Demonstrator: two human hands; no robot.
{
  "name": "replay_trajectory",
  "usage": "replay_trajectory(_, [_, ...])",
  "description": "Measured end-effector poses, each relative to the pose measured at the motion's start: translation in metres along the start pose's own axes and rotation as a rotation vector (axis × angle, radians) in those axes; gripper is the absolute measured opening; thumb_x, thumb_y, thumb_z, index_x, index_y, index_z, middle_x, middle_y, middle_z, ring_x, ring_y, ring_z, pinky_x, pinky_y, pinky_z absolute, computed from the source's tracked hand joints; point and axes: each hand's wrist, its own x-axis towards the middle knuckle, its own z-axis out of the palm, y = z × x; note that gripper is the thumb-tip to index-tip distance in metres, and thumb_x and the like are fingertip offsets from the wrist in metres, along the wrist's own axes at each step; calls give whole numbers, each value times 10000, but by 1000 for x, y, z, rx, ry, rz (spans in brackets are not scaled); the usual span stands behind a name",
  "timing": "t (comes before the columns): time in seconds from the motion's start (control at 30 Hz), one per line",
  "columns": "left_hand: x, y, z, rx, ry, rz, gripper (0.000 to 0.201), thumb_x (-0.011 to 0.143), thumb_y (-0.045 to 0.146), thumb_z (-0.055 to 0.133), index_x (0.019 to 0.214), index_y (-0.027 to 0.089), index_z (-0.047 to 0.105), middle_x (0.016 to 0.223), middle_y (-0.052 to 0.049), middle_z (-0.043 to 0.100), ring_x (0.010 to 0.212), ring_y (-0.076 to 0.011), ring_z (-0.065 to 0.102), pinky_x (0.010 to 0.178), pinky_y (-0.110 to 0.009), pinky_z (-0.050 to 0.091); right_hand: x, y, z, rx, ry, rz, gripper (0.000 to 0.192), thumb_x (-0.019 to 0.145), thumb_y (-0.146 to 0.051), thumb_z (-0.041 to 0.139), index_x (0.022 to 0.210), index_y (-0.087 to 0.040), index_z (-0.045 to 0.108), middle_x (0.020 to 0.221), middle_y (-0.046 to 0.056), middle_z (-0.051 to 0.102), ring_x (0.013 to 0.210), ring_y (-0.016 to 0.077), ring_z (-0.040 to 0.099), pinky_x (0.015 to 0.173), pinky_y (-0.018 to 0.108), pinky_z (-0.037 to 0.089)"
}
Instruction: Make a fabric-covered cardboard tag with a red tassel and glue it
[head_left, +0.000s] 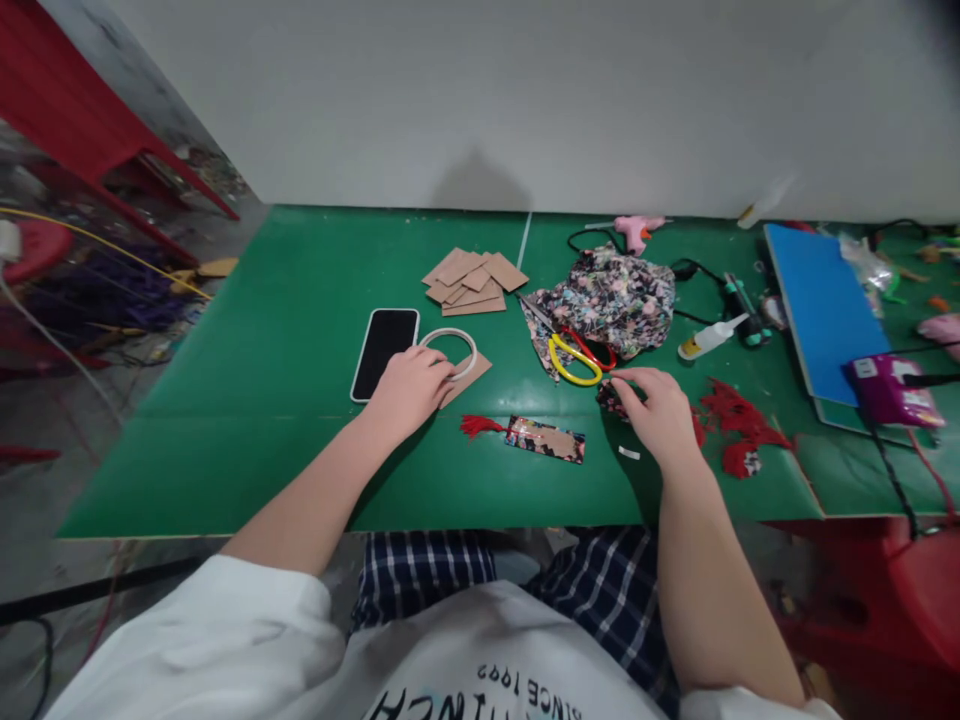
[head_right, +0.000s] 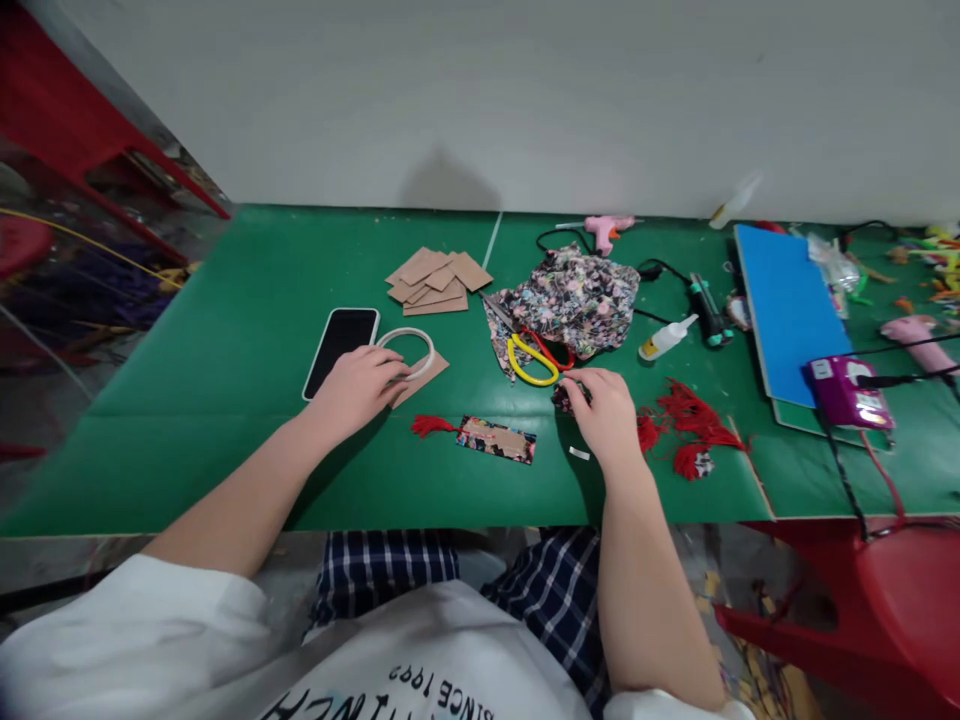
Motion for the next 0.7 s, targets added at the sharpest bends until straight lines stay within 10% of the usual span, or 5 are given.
replay_trajectory(0.47, [30, 8, 15, 66, 103, -75, 253, 885, 318, 418, 812, 187, 622, 802, -84, 642, 837, -240, 562, 685, -353, 368, -3, 3, -8, 146, 236, 128, 243, 842, -337, 470, 933, -202, 651, 944, 76, 673, 917, 217, 604, 851, 403, 466])
replay_trajectory(0.7, [27, 10, 11, -100, 172, -49, 252, 873, 279, 420, 973, 175, 627, 970, -92, 647, 931, -234, 570, 811, -392, 431, 15, 52, -42, 222, 676, 484, 427, 760, -408, 560, 1104, -154, 538, 935, 94, 632, 855, 197, 607, 759, 362, 490])
